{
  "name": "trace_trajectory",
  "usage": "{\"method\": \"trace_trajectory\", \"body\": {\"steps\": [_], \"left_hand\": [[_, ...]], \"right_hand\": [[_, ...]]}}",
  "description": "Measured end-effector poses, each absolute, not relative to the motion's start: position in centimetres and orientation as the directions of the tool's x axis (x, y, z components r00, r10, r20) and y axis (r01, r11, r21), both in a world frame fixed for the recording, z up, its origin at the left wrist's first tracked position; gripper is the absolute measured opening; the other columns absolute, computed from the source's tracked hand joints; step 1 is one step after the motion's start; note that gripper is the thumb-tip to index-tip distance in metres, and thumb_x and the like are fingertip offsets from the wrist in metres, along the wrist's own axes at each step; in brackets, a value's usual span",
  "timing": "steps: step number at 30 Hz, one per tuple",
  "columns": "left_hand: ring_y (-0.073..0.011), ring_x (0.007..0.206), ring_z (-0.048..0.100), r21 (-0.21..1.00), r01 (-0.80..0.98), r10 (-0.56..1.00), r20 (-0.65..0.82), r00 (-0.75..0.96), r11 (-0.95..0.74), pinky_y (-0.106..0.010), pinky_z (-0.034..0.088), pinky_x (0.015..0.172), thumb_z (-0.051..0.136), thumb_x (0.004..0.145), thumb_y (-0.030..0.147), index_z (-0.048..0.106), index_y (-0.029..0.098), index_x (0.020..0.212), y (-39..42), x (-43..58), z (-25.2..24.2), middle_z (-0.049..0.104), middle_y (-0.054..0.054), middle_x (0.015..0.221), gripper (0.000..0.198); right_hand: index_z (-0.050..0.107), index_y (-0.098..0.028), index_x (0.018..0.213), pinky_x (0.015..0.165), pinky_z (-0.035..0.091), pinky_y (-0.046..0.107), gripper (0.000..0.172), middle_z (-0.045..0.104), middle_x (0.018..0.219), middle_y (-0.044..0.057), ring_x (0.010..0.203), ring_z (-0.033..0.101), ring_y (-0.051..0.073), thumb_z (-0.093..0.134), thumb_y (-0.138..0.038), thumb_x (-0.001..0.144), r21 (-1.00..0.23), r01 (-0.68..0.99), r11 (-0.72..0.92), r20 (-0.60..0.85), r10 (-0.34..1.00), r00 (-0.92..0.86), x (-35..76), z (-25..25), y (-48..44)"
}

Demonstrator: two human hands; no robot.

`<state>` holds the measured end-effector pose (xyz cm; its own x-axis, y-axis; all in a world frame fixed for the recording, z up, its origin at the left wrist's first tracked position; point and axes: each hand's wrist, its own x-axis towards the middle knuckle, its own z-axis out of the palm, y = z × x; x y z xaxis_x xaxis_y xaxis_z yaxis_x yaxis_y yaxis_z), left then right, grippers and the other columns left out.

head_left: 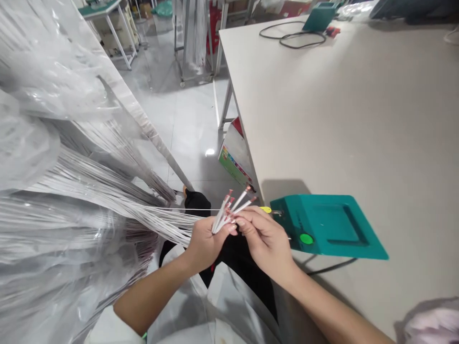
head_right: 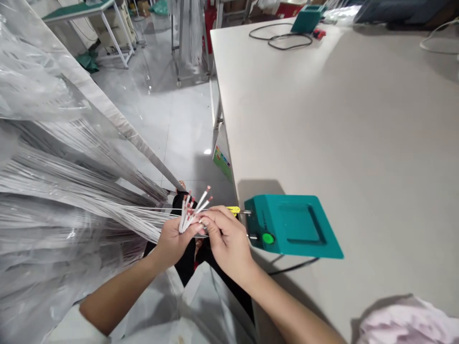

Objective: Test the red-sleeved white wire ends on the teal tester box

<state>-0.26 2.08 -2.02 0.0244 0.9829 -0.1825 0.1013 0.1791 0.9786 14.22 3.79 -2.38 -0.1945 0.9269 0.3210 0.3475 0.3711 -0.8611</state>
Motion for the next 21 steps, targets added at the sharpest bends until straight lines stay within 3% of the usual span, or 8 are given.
{"method": "trace_trajectory", "body": {"steps": [4, 7, 12, 18, 21], "left_hand": [[-0.0174, 0.078, 0.064, 0.967, 0.027, 0.966, -0.253, -0.054, 0.254, -0.027, 0.048, 0.077, 0.062, 0.075, 0.025, 0.073, 0.015, 0.073, 2.1, 0.0, -1.7, 0.072, -0.005, 0.079, 0.015], [-0.0162, 0.074, 0.063, 0.955, -0.018, 0.954, -0.296, -0.051, 0.296, -0.026, 0.047, 0.074, 0.066, 0.071, 0.025, 0.074, 0.015, 0.077, 2.2, 0.1, -1.7, 0.072, -0.004, 0.077, 0.013], [-0.0141, 0.067, 0.057, 0.950, 0.007, 0.947, -0.312, -0.076, 0.313, -0.024, 0.045, 0.065, 0.067, 0.070, 0.026, 0.073, 0.014, 0.070, 2.0, 0.3, -1.9, 0.067, -0.002, 0.068, 0.013], [-0.0092, 0.053, 0.043, 0.956, 0.128, 0.963, -0.257, -0.079, 0.265, -0.022, 0.036, 0.052, 0.062, 0.073, 0.028, 0.063, 0.013, 0.055, 1.8, 0.0, -2.7, 0.052, 0.002, 0.053, 0.024], [-0.0098, 0.056, 0.045, 0.961, 0.128, 0.969, -0.241, -0.050, 0.246, -0.022, 0.037, 0.056, 0.062, 0.075, 0.029, 0.063, 0.013, 0.059, 1.8, -0.1, -2.8, 0.054, 0.002, 0.057, 0.022]], "right_hand": [[0.067, -0.021, 0.093, 0.054, 0.048, 0.026, 0.018, 0.062, 0.082, 0.004, 0.061, 0.055, 0.012, 0.049, -0.023, 0.088, -0.922, 0.306, 0.237, 0.226, 0.972, -0.071, 14.7, -2.1, 3.8], [0.067, -0.021, 0.090, 0.059, 0.050, 0.029, 0.018, 0.063, 0.083, 0.006, 0.069, 0.059, 0.015, 0.051, -0.026, 0.087, -0.929, 0.297, 0.221, 0.200, 0.975, -0.098, 14.9, -2.1, 3.6], [0.068, -0.020, 0.087, 0.069, 0.053, 0.034, 0.015, 0.066, 0.085, 0.007, 0.079, 0.062, 0.018, 0.053, -0.024, 0.085, -0.895, 0.334, 0.296, 0.262, 0.954, -0.144, 14.7, -1.8, 3.6], [0.067, -0.019, 0.085, 0.063, 0.052, 0.028, 0.010, 0.066, 0.082, 0.006, 0.069, 0.062, 0.015, 0.059, -0.018, 0.080, -0.764, 0.453, 0.459, 0.380, 0.888, -0.258, 14.3, -1.2, 4.0], [0.067, -0.019, 0.083, 0.066, 0.052, 0.028, 0.012, 0.065, 0.079, 0.006, 0.073, 0.062, 0.015, 0.056, -0.017, 0.082, -0.784, 0.426, 0.451, 0.353, 0.889, -0.291, 14.2, -1.2, 4.4]]}}
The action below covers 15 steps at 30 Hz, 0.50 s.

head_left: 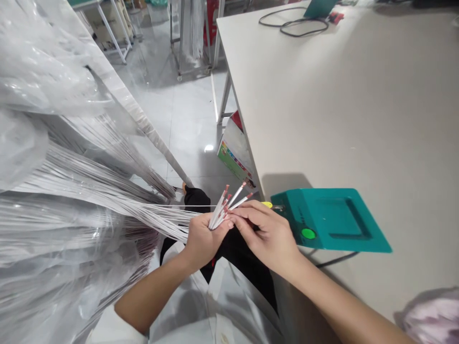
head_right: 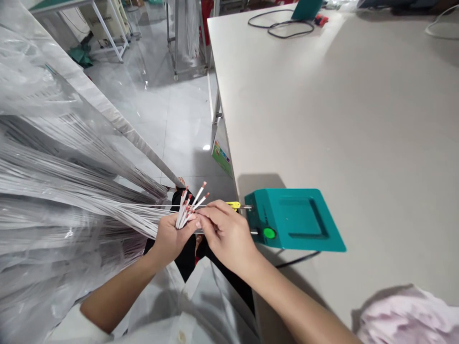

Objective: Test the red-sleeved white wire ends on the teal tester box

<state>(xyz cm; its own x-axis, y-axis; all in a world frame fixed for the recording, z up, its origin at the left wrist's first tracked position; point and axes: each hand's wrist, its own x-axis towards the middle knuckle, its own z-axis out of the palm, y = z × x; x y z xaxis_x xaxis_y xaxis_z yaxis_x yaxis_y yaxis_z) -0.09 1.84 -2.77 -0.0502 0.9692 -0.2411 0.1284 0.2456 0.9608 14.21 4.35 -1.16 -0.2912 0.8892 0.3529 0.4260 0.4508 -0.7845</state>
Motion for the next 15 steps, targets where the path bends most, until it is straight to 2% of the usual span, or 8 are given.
{"method": "trace_trajectory", "body": {"steps": [5, 8, 11, 15], "left_hand": [[-0.0150, 0.070, 0.056, 0.967, -0.005, 0.967, -0.256, 0.018, 0.256, -0.027, 0.044, 0.072, 0.058, 0.078, 0.031, 0.065, 0.014, 0.066, 1.9, -0.3, -2.0, 0.063, -0.003, 0.069, 0.022], [-0.0163, 0.074, 0.058, 0.961, -0.050, 0.961, -0.270, 0.060, 0.273, -0.028, 0.044, 0.073, 0.055, 0.080, 0.036, 0.063, 0.015, 0.065, 1.9, -0.4, -1.5, 0.064, -0.004, 0.067, 0.027], [-0.0148, 0.068, 0.058, 0.960, -0.039, 0.961, -0.277, 0.028, 0.278, -0.027, 0.045, 0.069, 0.057, 0.079, 0.035, 0.063, 0.015, 0.068, 2.0, -0.4, -1.2, 0.064, -0.003, 0.064, 0.024], [-0.0125, 0.062, 0.055, 0.964, 0.036, 0.964, -0.264, -0.028, 0.265, -0.025, 0.044, 0.066, 0.059, 0.077, 0.030, 0.065, 0.014, 0.066, 2.1, -0.6, -1.2, 0.063, -0.002, 0.063, 0.020]], "right_hand": [[0.066, -0.018, 0.075, 0.052, 0.050, 0.025, 0.019, 0.062, 0.072, 0.004, 0.056, 0.057, 0.011, 0.055, -0.031, 0.084, -0.970, 0.181, 0.161, 0.115, 0.964, -0.241, 13.9, -1.3, 4.5], [0.064, -0.017, 0.072, 0.043, 0.046, 0.024, 0.026, 0.059, 0.070, 0.002, 0.046, 0.049, 0.008, 0.058, -0.040, 0.081, -0.999, 0.030, 0.018, 0.011, 0.978, -0.211, 13.4, -1.5, 4.4], [0.063, -0.017, 0.070, 0.043, 0.046, 0.023, 0.024, 0.057, 0.069, 0.001, 0.048, 0.050, 0.008, 0.058, -0.038, 0.081, -0.999, 0.029, 0.029, 0.024, 0.984, -0.176, 13.2, -1.6, 4.2], [0.063, -0.019, 0.076, 0.048, 0.047, 0.024, 0.017, 0.058, 0.075, 0.004, 0.057, 0.054, 0.011, 0.055, -0.032, 0.084, -0.971, 0.188, 0.148, 0.132, 0.987, -0.095, 14.2, -1.4, 4.0]]}}
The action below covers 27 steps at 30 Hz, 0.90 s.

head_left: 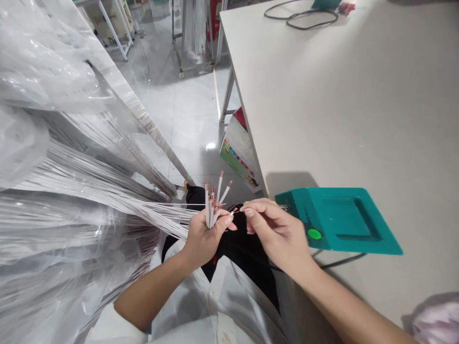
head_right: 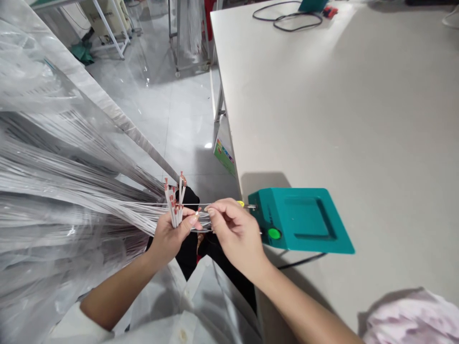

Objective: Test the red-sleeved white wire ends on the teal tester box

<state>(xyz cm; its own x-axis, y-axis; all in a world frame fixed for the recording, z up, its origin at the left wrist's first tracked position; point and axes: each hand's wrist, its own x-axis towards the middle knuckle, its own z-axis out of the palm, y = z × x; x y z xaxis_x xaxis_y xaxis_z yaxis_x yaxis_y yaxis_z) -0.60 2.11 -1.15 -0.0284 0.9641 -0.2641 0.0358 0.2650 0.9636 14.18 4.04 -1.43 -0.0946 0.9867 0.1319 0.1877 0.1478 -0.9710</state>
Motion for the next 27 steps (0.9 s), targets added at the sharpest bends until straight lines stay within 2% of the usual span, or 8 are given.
{"method": "trace_trajectory", "body": {"steps": [3, 6, 9, 12, 16, 21, 24, 27], "left_hand": [[-0.0135, 0.065, 0.057, 0.959, 0.055, 0.960, -0.277, -0.035, 0.279, -0.026, 0.044, 0.068, 0.060, 0.076, 0.029, 0.067, 0.014, 0.068, 2.2, -0.6, -1.3, 0.066, -0.003, 0.065, 0.018], [-0.0139, 0.063, 0.057, 0.953, 0.054, 0.955, -0.297, -0.027, 0.298, -0.025, 0.043, 0.065, 0.063, 0.073, 0.029, 0.068, 0.015, 0.068, 2.3, -0.5, -1.2, 0.066, -0.002, 0.064, 0.016], [-0.0138, 0.062, 0.056, 0.958, 0.060, 0.958, -0.283, 0.038, 0.280, -0.025, 0.043, 0.064, 0.063, 0.072, 0.027, 0.067, 0.015, 0.063, 2.3, -0.6, -1.1, 0.064, -0.002, 0.062, 0.016], [-0.0143, 0.065, 0.056, 0.970, 0.045, 0.959, -0.242, 0.146, 0.238, -0.027, 0.043, 0.069, 0.063, 0.073, 0.029, 0.066, 0.015, 0.059, 2.4, -1.3, -1.1, 0.064, -0.002, 0.064, 0.021], [-0.0089, 0.052, 0.047, 0.936, -0.133, 0.928, -0.289, 0.235, 0.325, -0.023, 0.037, 0.054, 0.066, 0.072, 0.040, 0.068, 0.014, 0.066, 2.3, -2.0, -2.1, 0.058, -0.001, 0.057, 0.027], [-0.0014, 0.039, 0.029, 0.768, -0.444, 0.887, -0.403, 0.227, 0.462, -0.020, 0.020, 0.042, 0.074, 0.063, 0.041, 0.064, 0.014, 0.070, 2.1, -1.1, -2.9, 0.049, 0.004, 0.050, 0.030], [-0.0004, 0.037, 0.030, 0.682, -0.551, 0.870, -0.446, 0.209, 0.482, -0.020, 0.019, 0.040, 0.076, 0.060, 0.037, 0.062, 0.014, 0.073, 1.9, -0.3, -2.9, 0.052, 0.004, 0.054, 0.030], [-0.0005, 0.038, 0.032, 0.695, -0.556, 0.881, -0.442, 0.169, 0.456, -0.020, 0.018, 0.040, 0.075, 0.062, 0.035, 0.063, 0.013, 0.071, 1.7, 0.1, -2.9, 0.056, 0.002, 0.056, 0.027]], "right_hand": [[0.065, -0.021, 0.086, 0.056, 0.049, 0.026, 0.012, 0.061, 0.083, 0.005, 0.068, 0.059, 0.013, 0.055, -0.027, 0.085, -0.909, 0.332, 0.252, 0.237, 0.968, -0.085, 15.4, -0.8, 4.4], [0.067, -0.023, 0.093, 0.058, 0.049, 0.025, 0.013, 0.063, 0.087, 0.006, 0.075, 0.060, 0.015, 0.058, -0.025, 0.083, -0.847, 0.390, 0.362, 0.262, 0.922, -0.285, 16.2, 0.1, 5.4], [0.069, -0.025, 0.087, 0.052, 0.045, 0.022, 0.013, 0.062, 0.084, 0.003, 0.063, 0.058, 0.010, 0.056, -0.026, 0.083, -0.819, 0.383, 0.428, 0.164, 0.814, -0.558, 16.6, 1.0, 6.6], [0.069, -0.024, 0.077, 0.050, 0.043, 0.021, 0.018, 0.060, 0.077, 0.001, 0.056, 0.055, 0.008, 0.053, -0.028, 0.085, -0.840, 0.361, 0.404, 0.062, 0.734, -0.676, 16.5, 1.6, 7.2], [0.068, -0.020, 0.073, 0.049, 0.046, 0.022, 0.018, 0.059, 0.074, 0.002, 0.058, 0.058, 0.010, 0.061, -0.034, 0.080, -0.986, 0.138, 0.088, -0.004, 0.831, -0.556, 15.2, 1.2, 6.3], [0.067, -0.018, 0.070, 0.037, 0.040, 0.020, 0.024, 0.058, 0.075, 0.002, 0.050, 0.051, 0.008, 0.071, -0.041, 0.068, -0.954, -0.178, -0.241, -0.185, 0.941, -0.282, 13.0, -0.9, 4.3], [0.069, -0.019, 0.071, 0.040, 0.043, 0.021, 0.019, 0.061, 0.072, 0.001, 0.049, 0.052, 0.008, 0.070, -0.039, 0.070, -0.957, -0.209, -0.202, -0.165, 0.970, -0.180, 12.4, -1.8, 3.8], [0.070, -0.021, 0.074, 0.056, 0.052, 0.028, 0.010, 0.065, 0.074, 0.003, 0.064, 0.060, 0.014, 0.066, -0.030, 0.076, -0.999, -0.019, 0.046, 0.048, 0.996, -0.081, 12.6, -2.1, 3.6]]}}
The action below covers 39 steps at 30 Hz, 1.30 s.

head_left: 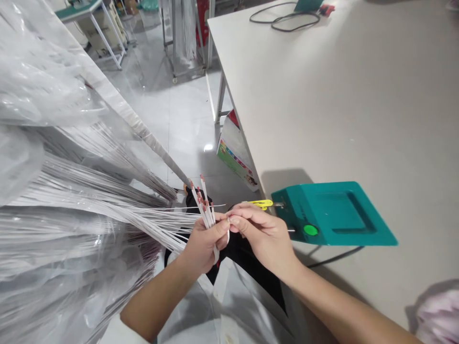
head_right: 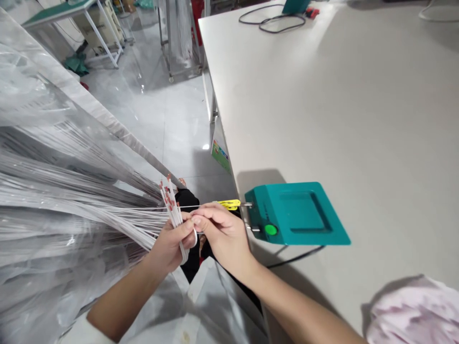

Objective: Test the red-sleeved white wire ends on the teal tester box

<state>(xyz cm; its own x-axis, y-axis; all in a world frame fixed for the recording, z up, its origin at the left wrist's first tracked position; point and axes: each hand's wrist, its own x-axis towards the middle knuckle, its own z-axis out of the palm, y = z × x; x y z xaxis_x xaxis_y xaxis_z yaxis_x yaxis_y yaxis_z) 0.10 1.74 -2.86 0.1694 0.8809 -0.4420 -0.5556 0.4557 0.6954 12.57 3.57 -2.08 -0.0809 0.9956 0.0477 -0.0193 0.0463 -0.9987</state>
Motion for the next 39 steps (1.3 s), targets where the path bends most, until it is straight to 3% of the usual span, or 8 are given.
{"method": "trace_trajectory", "body": {"steps": [7, 12, 16, 20, 23, 25, 32, 39], "left_hand": [[-0.0031, 0.041, 0.031, 0.894, -0.248, 0.927, -0.368, 0.071, 0.374, -0.022, 0.022, 0.042, 0.066, 0.072, 0.039, 0.065, 0.013, 0.068, 1.3, -0.2, -3.0, 0.055, 0.002, 0.055, 0.026], [-0.0074, 0.046, 0.038, 0.935, -0.090, 0.939, -0.340, 0.056, 0.344, -0.022, 0.031, 0.049, 0.060, 0.076, 0.037, 0.062, 0.015, 0.063, 1.0, -0.2, -2.4, 0.045, 0.004, 0.046, 0.026], [-0.0066, 0.043, 0.034, 0.937, -0.074, 0.940, -0.342, 0.020, 0.342, -0.021, 0.031, 0.047, 0.058, 0.078, 0.037, 0.056, 0.015, 0.059, 0.9, 0.2, -2.2, 0.037, 0.006, 0.042, 0.029], [-0.0063, 0.042, 0.033, 0.936, -0.092, 0.940, -0.341, 0.006, 0.340, -0.022, 0.031, 0.047, 0.057, 0.079, 0.039, 0.057, 0.015, 0.060, 1.0, 0.2, -2.4, 0.039, 0.006, 0.043, 0.030], [-0.0075, 0.045, 0.038, 0.945, -0.070, 0.947, -0.321, -0.017, 0.319, -0.023, 0.034, 0.050, 0.057, 0.079, 0.041, 0.060, 0.016, 0.062, 1.0, -0.1, -2.4, 0.045, 0.004, 0.045, 0.031], [-0.0095, 0.050, 0.045, 0.953, -0.031, 0.953, -0.301, -0.010, 0.301, -0.024, 0.037, 0.054, 0.057, 0.080, 0.041, 0.061, 0.016, 0.063, 1.1, -0.2, -2.2, 0.050, 0.002, 0.049, 0.030], [-0.0129, 0.066, 0.054, 0.972, -0.012, 0.970, -0.234, 0.064, 0.235, -0.026, 0.042, 0.068, 0.060, 0.078, 0.032, 0.060, 0.015, 0.059, 1.2, 0.2, -2.0, 0.059, -0.002, 0.065, 0.025], [-0.0040, 0.040, 0.027, 0.933, -0.193, 0.949, -0.314, -0.017, 0.305, -0.022, 0.020, 0.042, 0.058, 0.081, 0.038, 0.059, 0.014, 0.066, 1.0, -0.3, -3.1, 0.045, 0.005, 0.049, 0.028]], "right_hand": [[0.069, -0.020, 0.085, 0.067, 0.053, 0.028, 0.015, 0.067, 0.081, 0.007, 0.074, 0.064, 0.016, 0.056, -0.014, 0.081, -0.651, 0.495, 0.575, 0.526, 0.812, -0.252, 14.3, -2.5, 3.6], [0.068, -0.018, 0.083, 0.067, 0.053, 0.028, 0.015, 0.068, 0.081, 0.007, 0.073, 0.065, 0.017, 0.052, -0.017, 0.083, -0.274, 0.635, 0.722, 0.611, 0.641, -0.464, 15.1, -2.6, 4.0], [0.066, -0.015, 0.084, 0.063, 0.053, 0.028, 0.016, 0.069, 0.083, 0.008, 0.068, 0.064, 0.016, 0.050, -0.017, 0.084, -0.142, 0.617, 0.774, 0.609, 0.560, -0.563, 15.7, -2.2, 4.1], [0.062, -0.016, 0.083, 0.061, 0.052, 0.027, 0.015, 0.065, 0.081, 0.008, 0.069, 0.062, 0.015, 0.048, -0.015, 0.084, -0.371, 0.528, 0.764, 0.517, 0.642, -0.565, 16.2, -1.4, 3.8], [0.061, -0.018, 0.084, 0.064, 0.052, 0.027, 0.015, 0.063, 0.080, 0.006, 0.073, 0.061, 0.015, 0.047, -0.013, 0.085, -0.693, 0.449, 0.564, 0.427, 0.823, -0.375, 16.1, -0.9, 3.6], [0.062, -0.019, 0.090, 0.069, 0.052, 0.029, 0.015, 0.064, 0.085, 0.006, 0.079, 0.062, 0.016, 0.049, -0.015, 0.086, -0.794, 0.425, 0.435, 0.368, 0.900, -0.234, 15.9, -0.9, 3.6], [0.063, -0.020, 0.075, 0.064, 0.050, 0.027, 0.017, 0.066, 0.075, 0.004, 0.070, 0.061, 0.014, 0.051, -0.013, 0.084, -0.791, 0.381, 0.479, 0.349, 0.864, -0.364, 14.6, -0.7, 4.3], [0.056, -0.019, 0.072, 0.058, 0.046, 0.025, 0.016, 0.059, 0.066, 0.002, 0.062, 0.056, 0.013, 0.048, -0.015, 0.085, -0.807, 0.436, 0.399, 0.317, 0.915, -0.251, 14.6, -1.3, 3.9]]}}
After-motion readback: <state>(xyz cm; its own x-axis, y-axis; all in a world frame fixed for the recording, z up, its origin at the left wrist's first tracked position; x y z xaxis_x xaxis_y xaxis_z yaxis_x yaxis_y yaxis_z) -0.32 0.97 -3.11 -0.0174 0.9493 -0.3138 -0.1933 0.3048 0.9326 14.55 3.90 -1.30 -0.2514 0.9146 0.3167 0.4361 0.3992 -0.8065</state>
